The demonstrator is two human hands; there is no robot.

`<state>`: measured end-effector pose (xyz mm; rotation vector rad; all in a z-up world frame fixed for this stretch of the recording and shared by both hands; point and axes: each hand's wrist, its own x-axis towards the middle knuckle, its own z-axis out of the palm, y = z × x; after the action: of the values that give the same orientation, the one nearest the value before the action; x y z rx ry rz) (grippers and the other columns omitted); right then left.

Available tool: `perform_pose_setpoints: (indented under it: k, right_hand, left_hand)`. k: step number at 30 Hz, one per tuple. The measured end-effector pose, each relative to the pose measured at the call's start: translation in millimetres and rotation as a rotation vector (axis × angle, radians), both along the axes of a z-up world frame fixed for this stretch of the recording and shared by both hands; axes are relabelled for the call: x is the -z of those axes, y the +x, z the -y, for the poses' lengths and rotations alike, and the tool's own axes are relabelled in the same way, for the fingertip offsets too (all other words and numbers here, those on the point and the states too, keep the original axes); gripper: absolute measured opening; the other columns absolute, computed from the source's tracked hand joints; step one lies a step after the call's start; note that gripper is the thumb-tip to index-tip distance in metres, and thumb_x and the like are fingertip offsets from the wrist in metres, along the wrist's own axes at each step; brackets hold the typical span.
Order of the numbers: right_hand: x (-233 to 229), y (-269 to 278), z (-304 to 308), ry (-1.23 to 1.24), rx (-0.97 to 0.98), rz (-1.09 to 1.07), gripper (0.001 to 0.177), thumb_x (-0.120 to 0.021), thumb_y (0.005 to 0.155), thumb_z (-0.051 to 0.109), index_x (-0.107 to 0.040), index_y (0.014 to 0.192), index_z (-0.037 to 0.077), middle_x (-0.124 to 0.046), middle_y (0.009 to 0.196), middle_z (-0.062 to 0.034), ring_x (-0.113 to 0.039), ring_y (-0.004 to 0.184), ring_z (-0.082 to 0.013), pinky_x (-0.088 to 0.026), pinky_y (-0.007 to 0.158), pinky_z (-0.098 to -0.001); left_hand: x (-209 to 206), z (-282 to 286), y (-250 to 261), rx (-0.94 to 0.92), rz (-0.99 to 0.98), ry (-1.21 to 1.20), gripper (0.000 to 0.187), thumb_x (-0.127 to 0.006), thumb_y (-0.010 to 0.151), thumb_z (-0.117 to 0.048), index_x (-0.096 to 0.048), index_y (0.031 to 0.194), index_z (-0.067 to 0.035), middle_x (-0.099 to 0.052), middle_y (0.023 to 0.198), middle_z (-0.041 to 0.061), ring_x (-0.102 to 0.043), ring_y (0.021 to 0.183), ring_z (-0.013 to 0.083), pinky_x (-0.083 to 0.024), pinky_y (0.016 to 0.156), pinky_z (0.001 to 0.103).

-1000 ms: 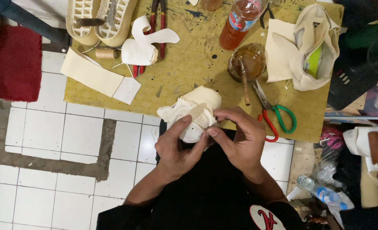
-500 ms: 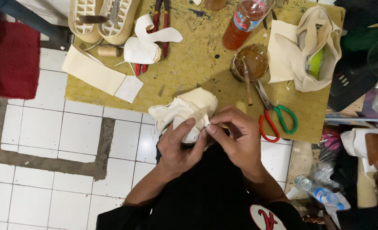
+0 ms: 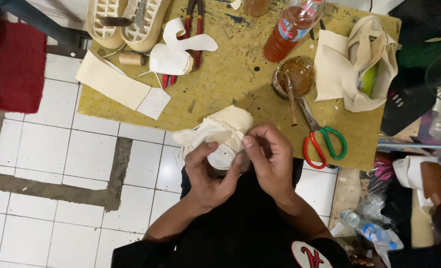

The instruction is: The person manipulates a white shoe, pressing and folding the fabric around the toe area. They then pick up a small piece of material, apply a brown paste to it using a brush, and place it inside the shoe.

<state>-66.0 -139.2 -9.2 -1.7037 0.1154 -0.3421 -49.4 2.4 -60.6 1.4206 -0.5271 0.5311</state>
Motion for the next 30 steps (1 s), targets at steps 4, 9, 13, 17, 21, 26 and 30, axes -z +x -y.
perform_pose_setpoints:
  k: [4, 9, 13, 17, 21, 26, 30]
  right_hand:
    - [15.4, 6.7, 5.6, 0.158, 0.022, 0.054, 0.031, -0.075, 0.093, 0.007, -0.044, 0.096, 0.004, -0.044, 0.072, -0.0035, -0.044, 0.062, -0.0078, -0.041, 0.052, -0.021]
    - [17.4, -0.3, 4.0, 0.109, 0.028, -0.006, 0.021, -0.075, 0.092, 0.003, -0.055, 0.096, -0.003, -0.056, 0.072, -0.0078, -0.059, 0.059, -0.0094, -0.049, 0.051, -0.024]
    - [13.2, -13.4, -0.3, 0.074, 0.024, 0.006, 0.024, -0.075, 0.089, 0.0, -0.057, 0.104, -0.006, -0.057, 0.076, -0.0098, -0.064, 0.06, -0.0147, -0.055, 0.054, -0.0299]
    - [25.9, -24.7, 2.1, 0.083, 0.015, 0.05, 0.038, -0.075, 0.09, 0.004, -0.052, 0.118, -0.006, -0.057, 0.082, -0.0081, -0.065, 0.069, -0.0148, -0.058, 0.065, -0.0301]
    - [20.1, -26.4, 4.5, 0.191, 0.014, -0.078, 0.078, -0.073, 0.087, 0.043, -0.043, 0.147, 0.004, -0.048, 0.14, -0.0123, -0.057, 0.122, -0.0208, -0.054, 0.087, -0.0254]
    - [7.1, -24.7, 11.5, 0.001, -0.16, 0.026, 0.076, -0.062, 0.092, 0.057, -0.055, 0.139, -0.001, -0.048, 0.13, -0.0149, -0.054, 0.112, -0.0193, -0.05, 0.082, -0.0245]
    - [10.3, -28.2, 14.3, -0.152, -0.139, 0.185, 0.068, -0.064, 0.091, 0.056, -0.059, 0.129, -0.001, -0.053, 0.121, -0.0185, -0.055, 0.113, -0.0267, -0.05, 0.094, -0.0349]
  left_hand:
    - [-3.1, -2.7, 1.7, 0.063, -0.085, -0.047, 0.057, -0.078, 0.081, 0.007, -0.04, 0.124, 0.004, -0.066, 0.111, 0.022, -0.071, 0.103, 0.0314, -0.056, 0.089, 0.048]
    - [-23.0, 3.0, 2.6, 0.121, -0.328, -0.179, 0.065, -0.082, 0.082, -0.001, -0.034, 0.127, -0.002, -0.063, 0.112, 0.018, -0.067, 0.103, 0.0231, -0.055, 0.092, 0.043]
    - [-40.0, -1.0, 2.0, 0.129, -0.402, -0.185, 0.066, -0.08, 0.085, -0.002, -0.031, 0.13, -0.002, -0.064, 0.115, 0.018, -0.064, 0.105, 0.02, -0.055, 0.093, 0.043]
    - [-32.1, -6.5, -9.4, 0.183, -0.448, -0.199, 0.088, -0.073, 0.089, 0.002, -0.013, 0.152, -0.007, -0.063, 0.123, 0.021, -0.062, 0.113, 0.023, -0.056, 0.097, 0.045]
    - [-65.2, -9.4, -22.2, 0.241, -0.691, -0.243, 0.091, -0.066, 0.093, 0.002, -0.007, 0.16, -0.013, -0.072, 0.089, 0.022, -0.068, 0.074, 0.0213, -0.061, 0.075, 0.037]
    - [-74.6, -13.2, -20.1, 0.3, -0.663, -0.133, 0.071, -0.065, 0.096, -0.003, -0.02, 0.149, -0.011, -0.056, 0.103, 0.013, -0.059, 0.068, 0.016, -0.054, 0.063, 0.029]
    - [-80.8, -14.1, -19.6, 0.419, -0.667, -0.181, 0.068, -0.067, 0.095, -0.004, -0.022, 0.145, -0.013, -0.061, 0.098, 0.017, -0.059, 0.073, 0.0169, -0.053, 0.066, 0.029]
